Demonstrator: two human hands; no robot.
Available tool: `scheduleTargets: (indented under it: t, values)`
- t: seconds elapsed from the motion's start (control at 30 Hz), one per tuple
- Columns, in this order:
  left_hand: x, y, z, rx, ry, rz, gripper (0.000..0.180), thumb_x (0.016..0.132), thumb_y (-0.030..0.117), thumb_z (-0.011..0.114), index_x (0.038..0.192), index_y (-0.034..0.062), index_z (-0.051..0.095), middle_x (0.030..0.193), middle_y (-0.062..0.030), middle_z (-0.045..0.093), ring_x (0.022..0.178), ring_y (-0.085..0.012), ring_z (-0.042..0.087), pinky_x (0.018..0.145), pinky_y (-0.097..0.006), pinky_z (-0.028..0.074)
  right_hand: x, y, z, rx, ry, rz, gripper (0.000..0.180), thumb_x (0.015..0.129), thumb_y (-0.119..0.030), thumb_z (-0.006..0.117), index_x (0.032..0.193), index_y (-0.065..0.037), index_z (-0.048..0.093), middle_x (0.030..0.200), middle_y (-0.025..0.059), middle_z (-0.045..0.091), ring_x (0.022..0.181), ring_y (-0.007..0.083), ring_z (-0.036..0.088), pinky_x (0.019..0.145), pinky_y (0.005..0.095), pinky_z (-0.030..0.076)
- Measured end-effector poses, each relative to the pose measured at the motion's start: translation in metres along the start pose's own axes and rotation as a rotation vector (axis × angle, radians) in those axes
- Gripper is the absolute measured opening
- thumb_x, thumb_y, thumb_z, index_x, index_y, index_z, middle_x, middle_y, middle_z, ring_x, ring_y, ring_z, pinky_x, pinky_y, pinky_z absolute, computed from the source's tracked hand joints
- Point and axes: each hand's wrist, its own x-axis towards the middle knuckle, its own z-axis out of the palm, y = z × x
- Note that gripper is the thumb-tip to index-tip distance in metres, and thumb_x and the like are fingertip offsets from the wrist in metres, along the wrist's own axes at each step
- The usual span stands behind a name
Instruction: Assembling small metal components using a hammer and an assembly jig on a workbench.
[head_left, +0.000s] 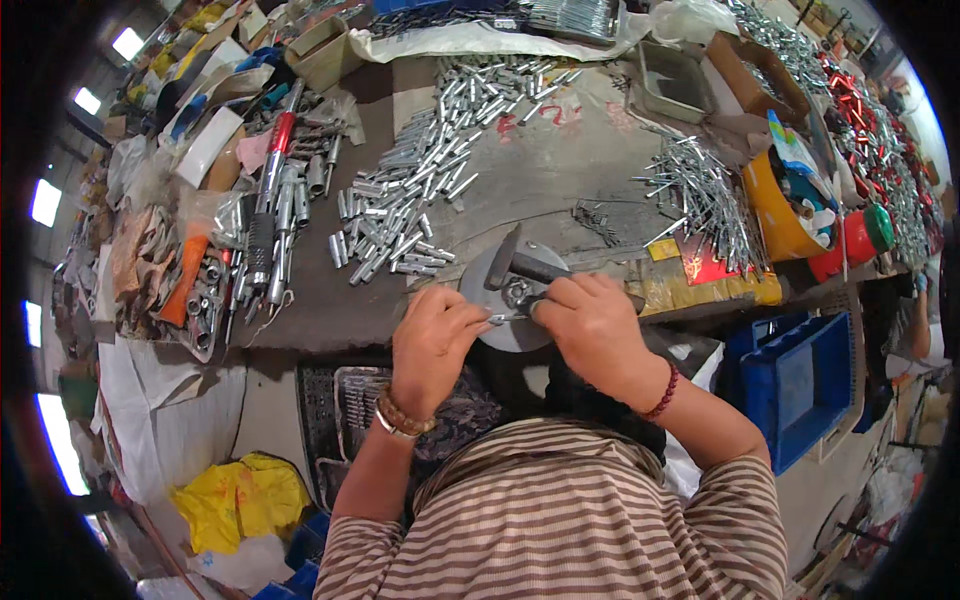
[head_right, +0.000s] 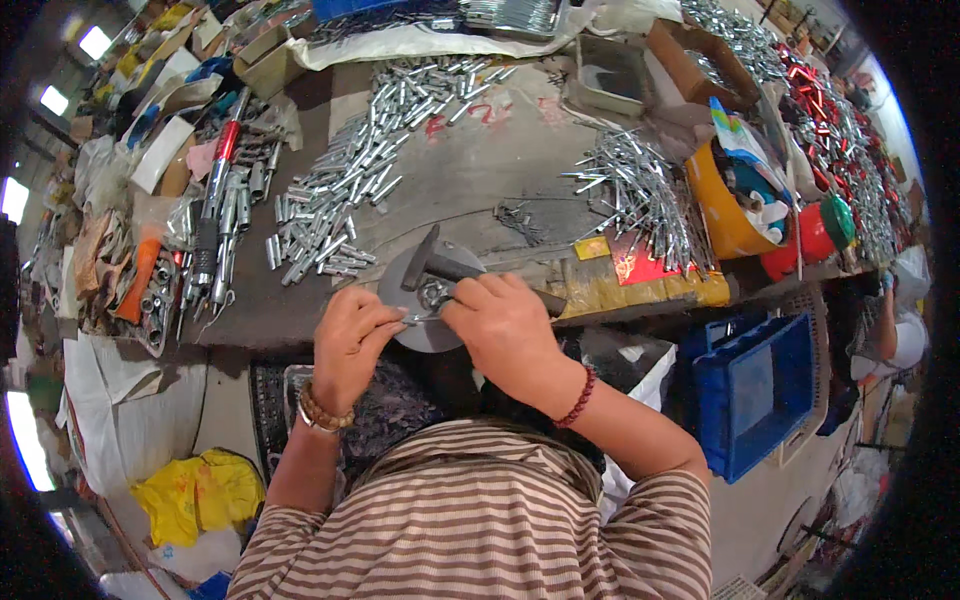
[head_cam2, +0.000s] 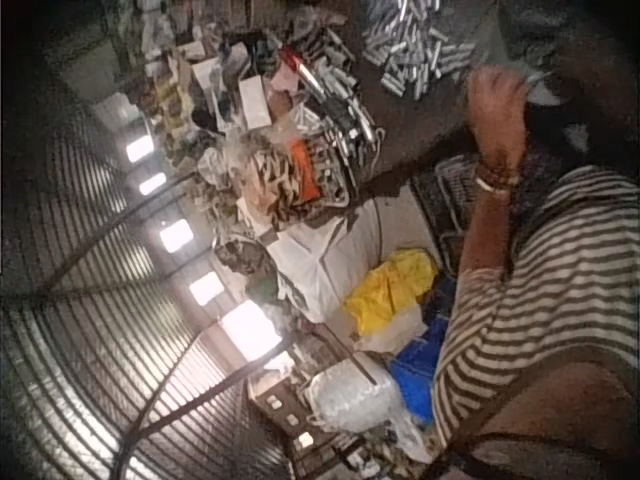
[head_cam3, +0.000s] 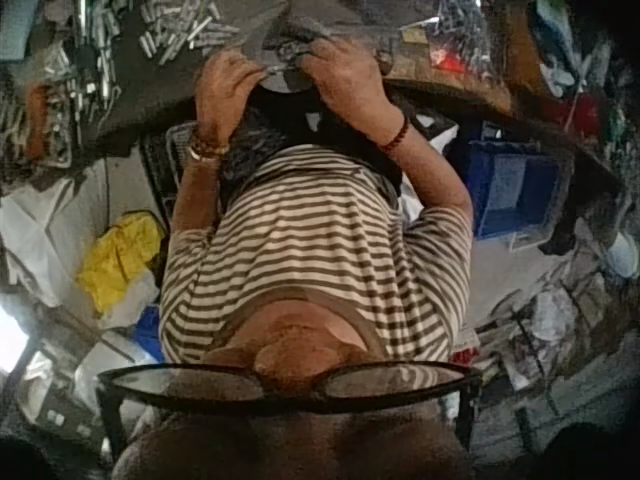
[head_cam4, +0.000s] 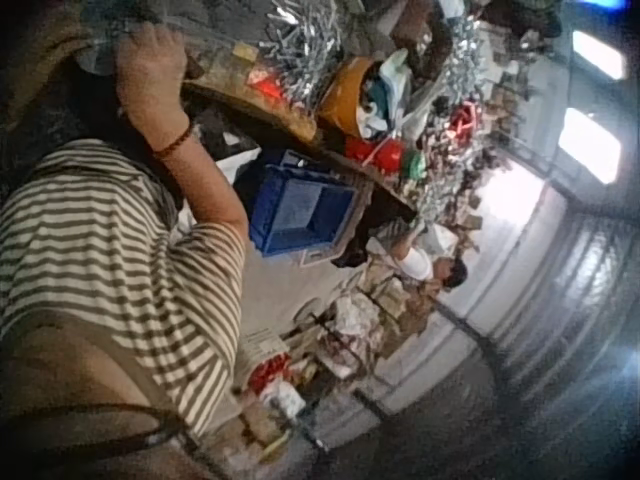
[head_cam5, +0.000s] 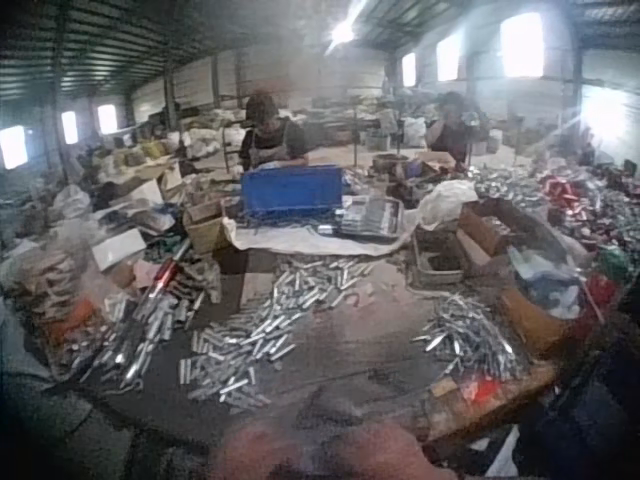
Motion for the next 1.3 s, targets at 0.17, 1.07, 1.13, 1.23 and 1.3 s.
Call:
scheduleTargets:
  t: [0.17, 1.07, 1.13, 1.23, 1.3]
  values:
    - [-0.001, 0.001, 0.000, 0.001, -0.019, -0.007, 0.015, 0.082, 0.002, 0.078, 0.098, 0.0040, 0.079, 0.090, -0.0089, 0.064, 0.086, -0.0269, 0.063, 0.078, -0.037, 0.051, 0.000, 0.001, -0.003, 0.014, 0.017, -0.039, 0.012, 0.076, -0.009, 0.072, 0.088, -0.012, 0.069, 0.091, 0.0036, 0.059, 0.090, 0.0238, 0.062, 0.080, 0.0388, 0.049]
    - [-0.005, 0.000, 0.001, 0.007, 0.034, 0.015, 0.014, 0.084, 0.003, 0.078, 0.098, 0.0043, 0.077, 0.093, -0.0105, 0.064, 0.087, -0.0289, 0.064, 0.076, -0.039, 0.051, 0.006, 0.092, -0.026, -0.273, 0.017, 0.077, 0.017, 0.076, -0.010, 0.077, 0.088, -0.009, 0.065, 0.091, 0.0083, 0.060, 0.094, 0.0307, 0.063, 0.082, 0.0438, 0.053]
    - [-0.005, -0.003, 0.002, 0.004, 0.038, 0.039, 0.014, 0.083, 0.003, 0.078, 0.097, 0.0043, 0.076, 0.093, -0.0107, 0.064, 0.088, -0.0302, 0.064, 0.077, -0.039, 0.051, 0.011, 0.079, -0.026, -0.186, 0.080, 0.149, 0.018, 0.078, -0.009, 0.077, 0.090, -0.005, 0.064, 0.094, 0.0115, 0.061, 0.092, 0.0346, 0.063, 0.080, 0.0458, 0.053]
    - [-0.007, -0.004, 0.002, 0.000, 0.049, 0.038, 0.014, 0.083, 0.004, 0.078, 0.097, 0.0042, 0.076, 0.093, -0.0109, 0.064, 0.088, -0.0314, 0.064, 0.077, -0.041, 0.052, 0.019, 0.040, -0.024, 0.126, 0.092, 0.134, 0.018, 0.080, -0.009, 0.077, 0.092, -0.004, 0.065, 0.097, 0.0129, 0.063, 0.093, 0.0357, 0.062, 0.079, 0.0453, 0.052]
    - [-0.006, -0.004, 0.002, 0.008, 0.036, 0.039, 0.014, 0.083, 0.005, 0.078, 0.097, 0.0044, 0.076, 0.093, -0.0108, 0.064, 0.088, -0.0315, 0.064, 0.077, -0.041, 0.051, 0.019, 0.022, -0.011, 0.271, 0.041, 0.116, 0.018, 0.081, -0.010, 0.077, 0.094, -0.004, 0.066, 0.099, 0.0136, 0.064, 0.092, 0.0367, 0.061, 0.079, 0.0460, 0.049]
